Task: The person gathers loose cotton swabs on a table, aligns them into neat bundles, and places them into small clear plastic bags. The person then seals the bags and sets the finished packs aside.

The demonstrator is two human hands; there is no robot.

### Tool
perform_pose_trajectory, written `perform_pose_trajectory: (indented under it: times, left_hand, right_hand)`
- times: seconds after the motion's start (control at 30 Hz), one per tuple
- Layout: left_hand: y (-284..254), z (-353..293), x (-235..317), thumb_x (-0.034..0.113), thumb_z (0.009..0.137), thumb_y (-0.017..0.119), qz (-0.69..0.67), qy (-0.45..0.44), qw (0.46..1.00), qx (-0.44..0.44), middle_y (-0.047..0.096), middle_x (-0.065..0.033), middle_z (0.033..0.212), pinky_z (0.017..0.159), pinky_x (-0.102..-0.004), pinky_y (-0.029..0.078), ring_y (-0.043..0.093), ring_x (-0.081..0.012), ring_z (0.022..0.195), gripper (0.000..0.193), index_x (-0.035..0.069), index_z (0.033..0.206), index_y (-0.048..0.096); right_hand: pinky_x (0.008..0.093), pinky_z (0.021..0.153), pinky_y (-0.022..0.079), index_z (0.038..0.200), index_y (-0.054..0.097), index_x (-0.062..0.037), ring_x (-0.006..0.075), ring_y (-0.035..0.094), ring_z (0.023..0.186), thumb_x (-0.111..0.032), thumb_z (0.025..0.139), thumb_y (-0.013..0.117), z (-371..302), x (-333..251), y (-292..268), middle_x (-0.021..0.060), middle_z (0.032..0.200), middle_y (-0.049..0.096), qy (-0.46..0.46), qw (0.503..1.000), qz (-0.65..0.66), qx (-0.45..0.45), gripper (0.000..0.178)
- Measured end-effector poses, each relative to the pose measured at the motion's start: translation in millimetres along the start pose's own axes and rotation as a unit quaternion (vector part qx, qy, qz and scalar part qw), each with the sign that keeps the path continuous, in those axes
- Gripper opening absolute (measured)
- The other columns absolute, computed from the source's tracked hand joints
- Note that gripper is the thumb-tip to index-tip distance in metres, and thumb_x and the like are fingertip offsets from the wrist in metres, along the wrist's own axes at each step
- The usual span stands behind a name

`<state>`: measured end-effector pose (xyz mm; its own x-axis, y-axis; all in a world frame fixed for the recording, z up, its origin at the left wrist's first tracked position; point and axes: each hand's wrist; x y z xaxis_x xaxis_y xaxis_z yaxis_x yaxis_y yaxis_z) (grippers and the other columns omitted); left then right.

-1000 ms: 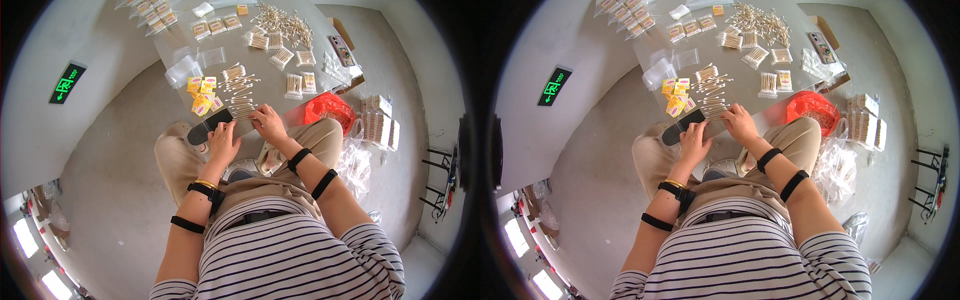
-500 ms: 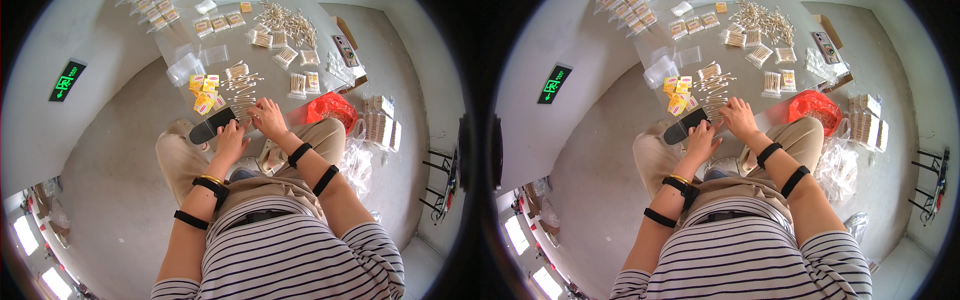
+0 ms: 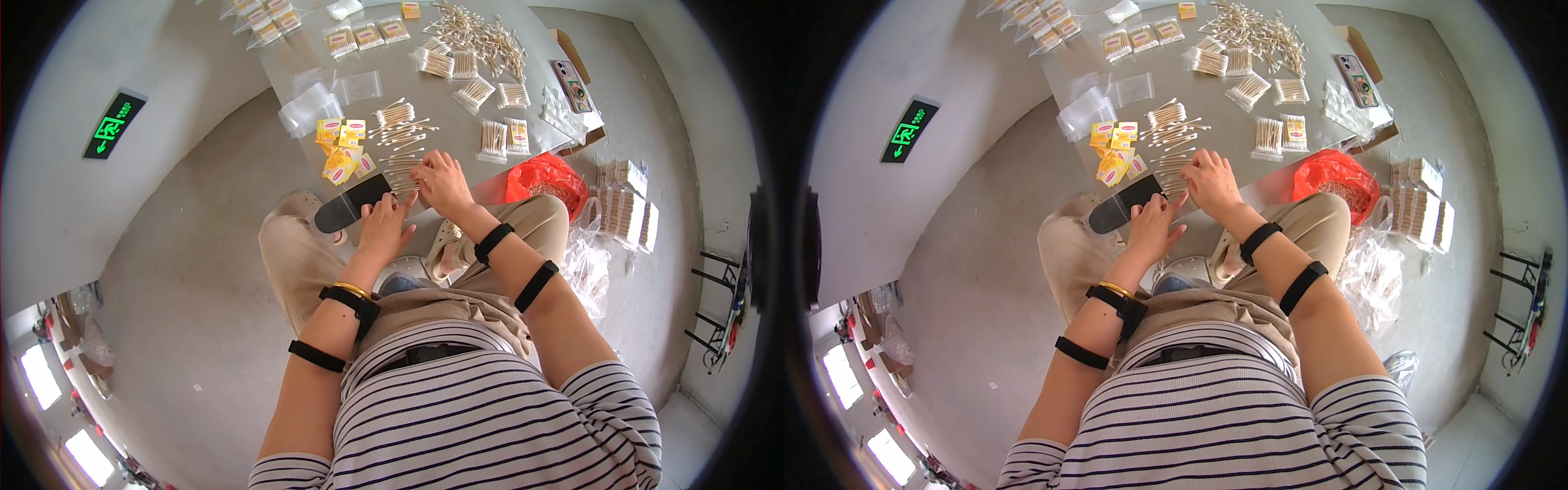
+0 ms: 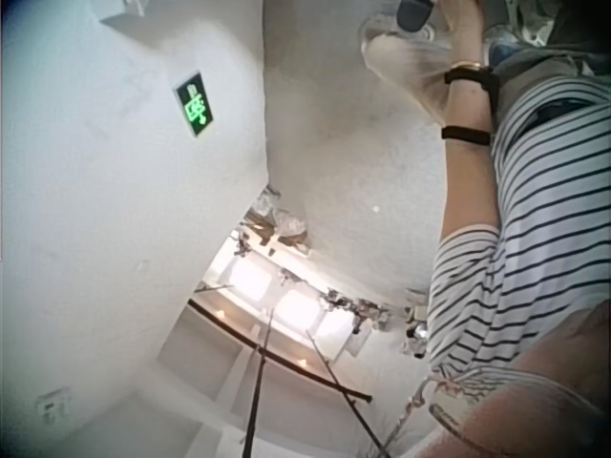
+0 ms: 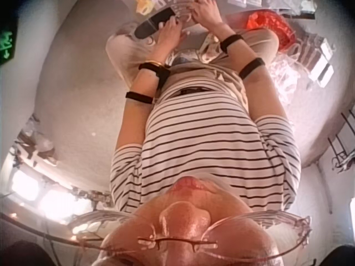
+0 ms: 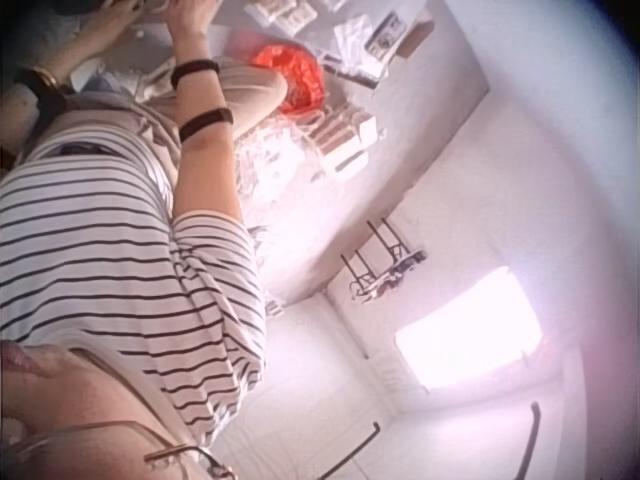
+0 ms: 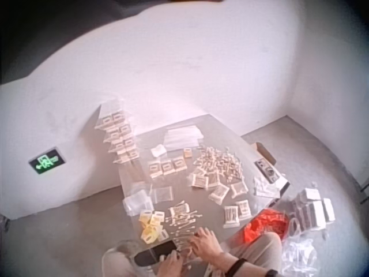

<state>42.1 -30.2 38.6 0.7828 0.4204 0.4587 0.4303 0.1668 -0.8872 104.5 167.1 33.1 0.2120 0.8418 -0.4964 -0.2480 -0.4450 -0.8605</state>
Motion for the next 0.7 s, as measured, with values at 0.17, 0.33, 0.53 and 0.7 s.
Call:
perform_pose_trajectory:
  times: [0.17,0.33,0.53,0.7]
  left_hand:
    - [1.5,-1.0,-1.9,0.025,0.086,0.08,-0.004,0.002,1.0,0.004,0.054,-0.0073,0.111,0.089,-0.0434,0.037,0.057,-0.0235,0.104,0.072,0.023,0.153,0.051]
    - [1.3,-0.9,-1.4,0.026,0.087,0.079,-0.013,-0.002,1.0,0.002,0.053,-0.0067,0.111,0.088,-0.0436,0.036,0.056,-0.0229,0.105,0.073,0.024,0.154,0.05]
    - [4.5,-0.7,-3.2,0.026,0.087,0.079,-0.018,-0.003,1.0,0.008,0.051,-0.0061,0.11,0.088,-0.0432,0.034,0.055,-0.0218,0.104,0.075,0.025,0.155,0.048]
    - [4.5,-1.9,-2.9,0.027,0.088,0.078,-0.016,-0.002,1.0,0.007,0.051,-0.0053,0.109,0.087,-0.0433,0.033,0.054,-0.0212,0.104,0.076,0.025,0.157,0.047]
  right_hand:
    - [0.043,0.091,0.047,0.101,0.076,-0.018,0.0271,0.058,0.105,-0.005,0.083,0.069,5.2,-2.4,1.0,0.0044,0.105,0.057,-0.004,1.0,0.004,0.016,0.023]
    - [0.0419,0.087,0.047,0.095,0.075,-0.0187,0.0269,0.058,0.103,-0.008,0.084,0.069,12.3,0.3,5.8,0.0043,0.104,0.058,-0.018,0.999,-0.009,0.036,0.017]
    - [0.0419,0.087,0.047,0.095,0.075,-0.018,0.0267,0.058,0.103,-0.009,0.085,0.068,12.4,2.0,4.3,0.0041,0.103,0.058,-0.023,0.999,-0.014,0.018,0.015]
    - [0.042,0.088,0.047,0.095,0.075,-0.0175,0.0265,0.058,0.103,-0.01,0.085,0.068,21.7,-0.9,0.6,0.0039,0.104,0.059,-0.01,1.0,-0.015,0.022,0.014]
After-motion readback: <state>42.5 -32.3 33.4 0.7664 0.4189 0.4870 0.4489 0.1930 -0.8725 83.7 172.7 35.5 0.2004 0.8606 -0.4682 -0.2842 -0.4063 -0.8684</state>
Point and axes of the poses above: each hand's wrist, its own z-axis towards the middle knuckle, its own y-axis out of the palm, x = y × z
